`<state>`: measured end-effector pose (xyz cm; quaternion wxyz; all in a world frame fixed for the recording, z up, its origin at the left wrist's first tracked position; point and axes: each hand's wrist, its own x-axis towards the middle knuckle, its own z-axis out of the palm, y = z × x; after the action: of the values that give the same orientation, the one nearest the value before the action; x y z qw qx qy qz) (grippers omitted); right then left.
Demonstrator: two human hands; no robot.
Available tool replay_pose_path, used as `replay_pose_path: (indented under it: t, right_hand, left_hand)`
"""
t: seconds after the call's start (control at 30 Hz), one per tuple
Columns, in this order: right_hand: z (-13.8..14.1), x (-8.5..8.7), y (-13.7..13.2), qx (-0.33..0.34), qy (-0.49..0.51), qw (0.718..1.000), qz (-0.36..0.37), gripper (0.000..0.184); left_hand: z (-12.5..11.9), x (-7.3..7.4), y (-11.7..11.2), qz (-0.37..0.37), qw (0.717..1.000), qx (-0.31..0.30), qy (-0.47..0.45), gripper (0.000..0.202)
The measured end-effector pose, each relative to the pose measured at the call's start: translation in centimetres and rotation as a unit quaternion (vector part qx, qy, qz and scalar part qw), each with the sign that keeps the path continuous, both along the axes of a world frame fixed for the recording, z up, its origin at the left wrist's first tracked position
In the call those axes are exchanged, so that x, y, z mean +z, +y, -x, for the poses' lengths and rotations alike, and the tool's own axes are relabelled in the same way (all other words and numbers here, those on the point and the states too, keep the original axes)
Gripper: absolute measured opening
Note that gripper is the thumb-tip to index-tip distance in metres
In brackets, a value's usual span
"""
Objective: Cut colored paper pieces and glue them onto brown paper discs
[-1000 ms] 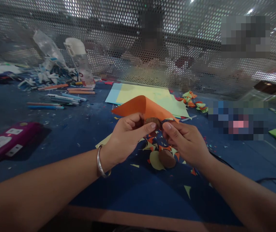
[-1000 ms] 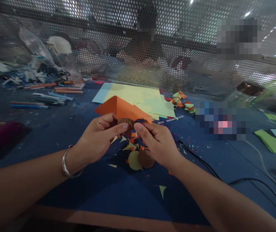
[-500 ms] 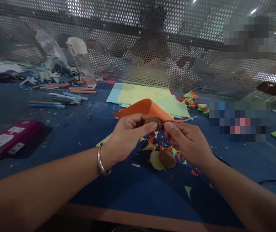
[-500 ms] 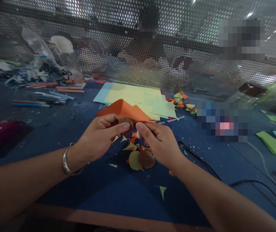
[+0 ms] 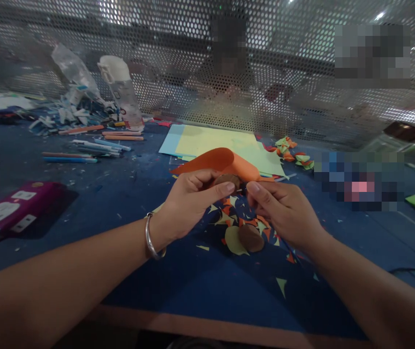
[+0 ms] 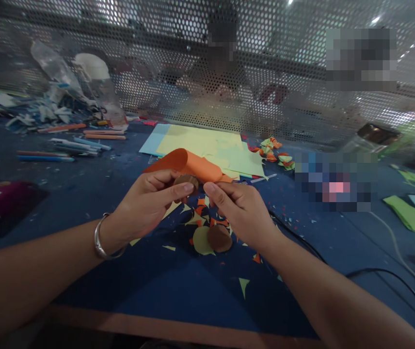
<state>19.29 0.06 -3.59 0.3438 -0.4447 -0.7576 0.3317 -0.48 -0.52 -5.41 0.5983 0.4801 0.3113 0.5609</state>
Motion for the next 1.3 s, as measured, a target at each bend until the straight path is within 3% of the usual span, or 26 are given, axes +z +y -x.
replay_pose_path:
  t: [0.5,0.77,1.3]
  right_hand:
    - [-0.2,0.9,0.1,0.023,-0.021,0.998,-0.045,0.053]
    - [-0.5,1.1,0.3,0.029,-0.055,0.996,-0.068,0.053]
    - [-0.9,1.5,0.4,0.048,-0.096,0.991,-0.086,0.054]
  left_hand:
    - [0.6,-0.5,0.3,-0.028,0.998,-0.014,0.062,0.018]
    - [1.2,-0.1,0.5,-0.037,0.994,-0.045,0.090,0.028]
    - [1.3,0.7,0.7,-0.046,0.990,-0.080,0.110,0.022]
